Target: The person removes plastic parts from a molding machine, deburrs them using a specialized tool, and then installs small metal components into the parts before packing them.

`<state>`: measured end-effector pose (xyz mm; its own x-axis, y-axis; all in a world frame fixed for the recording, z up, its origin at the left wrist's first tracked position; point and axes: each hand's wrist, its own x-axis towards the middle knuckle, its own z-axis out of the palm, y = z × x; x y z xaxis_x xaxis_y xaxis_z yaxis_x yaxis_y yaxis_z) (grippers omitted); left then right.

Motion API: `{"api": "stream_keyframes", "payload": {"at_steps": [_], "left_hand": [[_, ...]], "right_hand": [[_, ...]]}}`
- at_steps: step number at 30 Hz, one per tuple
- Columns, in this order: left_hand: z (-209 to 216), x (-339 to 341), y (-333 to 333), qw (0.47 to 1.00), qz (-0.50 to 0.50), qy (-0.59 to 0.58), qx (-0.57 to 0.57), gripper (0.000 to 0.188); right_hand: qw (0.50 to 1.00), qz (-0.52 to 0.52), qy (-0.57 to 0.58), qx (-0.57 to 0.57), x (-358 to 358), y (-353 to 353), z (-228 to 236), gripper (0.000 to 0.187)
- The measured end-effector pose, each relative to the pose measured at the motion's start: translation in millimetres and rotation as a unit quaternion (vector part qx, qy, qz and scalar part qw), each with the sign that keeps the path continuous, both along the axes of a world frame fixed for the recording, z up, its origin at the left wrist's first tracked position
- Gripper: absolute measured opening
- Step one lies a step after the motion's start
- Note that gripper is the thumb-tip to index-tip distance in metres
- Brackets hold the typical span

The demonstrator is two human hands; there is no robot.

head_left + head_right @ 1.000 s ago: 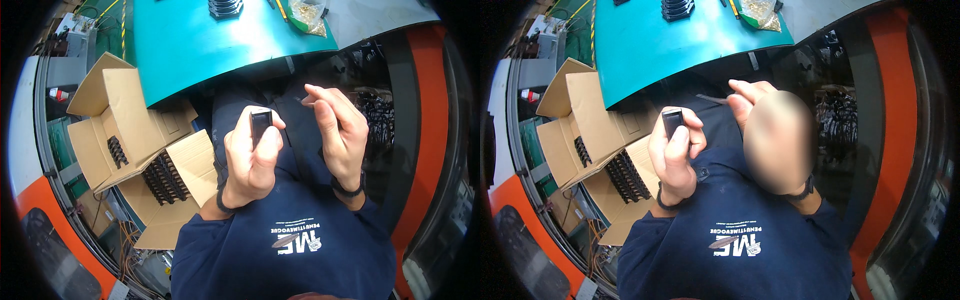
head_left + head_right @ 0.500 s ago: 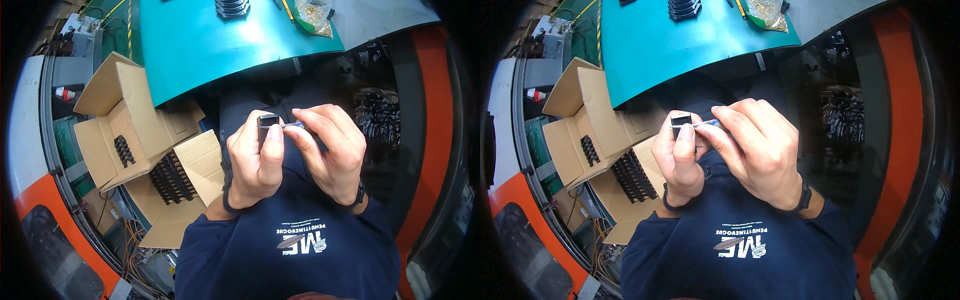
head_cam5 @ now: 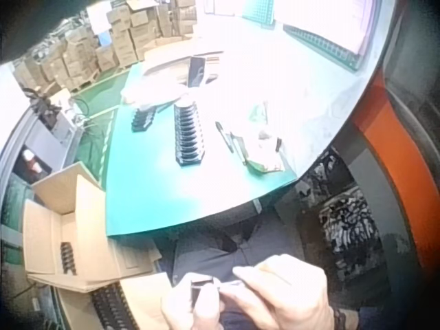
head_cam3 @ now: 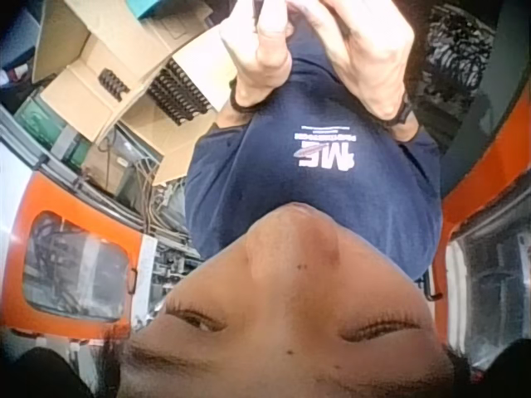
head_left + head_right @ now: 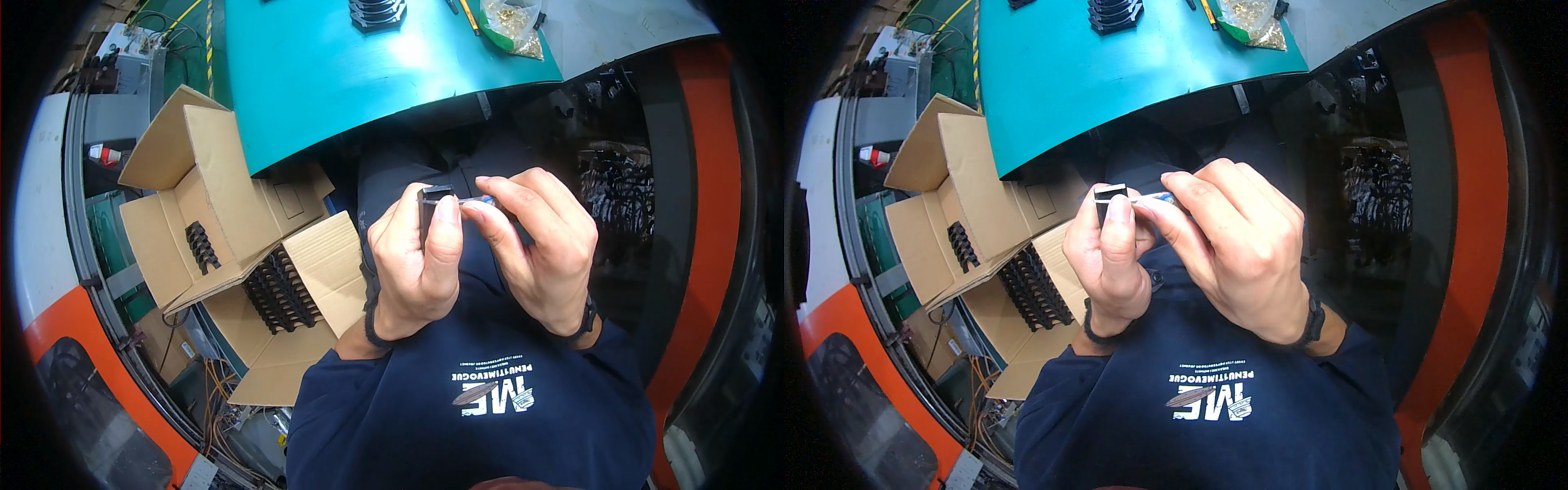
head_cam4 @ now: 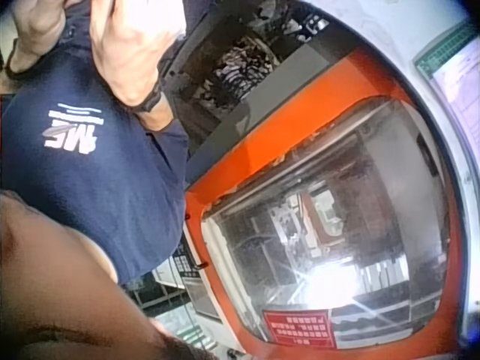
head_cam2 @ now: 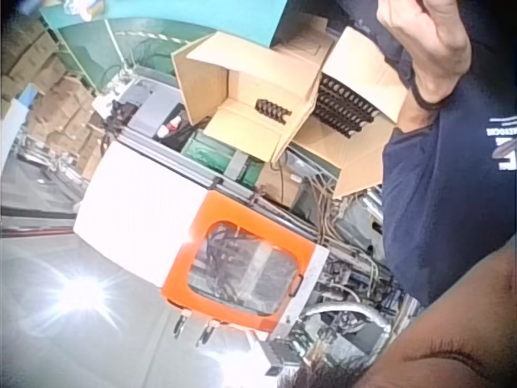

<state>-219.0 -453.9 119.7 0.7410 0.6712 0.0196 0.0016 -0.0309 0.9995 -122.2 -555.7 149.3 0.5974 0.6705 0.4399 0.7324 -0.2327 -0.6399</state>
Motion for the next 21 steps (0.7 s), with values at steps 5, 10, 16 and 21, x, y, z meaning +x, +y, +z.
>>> {"api": "stream_keyframes", "payload": {"at_steps": [5, 10, 16, 21], "left_hand": [[0.2, 2.3, -3.6, 1.0, 0.018, -0.012, -0.014, 0.021], [0.4, 1.1, -3.1, 1.0, 0.014, -0.008, -0.017, 0.021], [-2.6, 1.9, -5.7, 1.0, 0.018, -0.012, -0.022, 0.022], [-1.9, 4.3, -3.2, 0.997, 0.028, -0.044, -0.053, 0.027]], "right_hand": [[1.0, -0.002, 0.005, 0.0, -0.1, -0.2, -2.4, 0.022], [1.0, -0.009, 0.007, -0.002, -2.5, 0.6, -0.9, 0.021], [1.0, -0.02, 0.016, -0.007, -3.7, 0.5, -0.6, 0.022], [0.998, -0.049, 0.039, 0.005, -3.6, 0.3, 1.2, 0.022]]}}
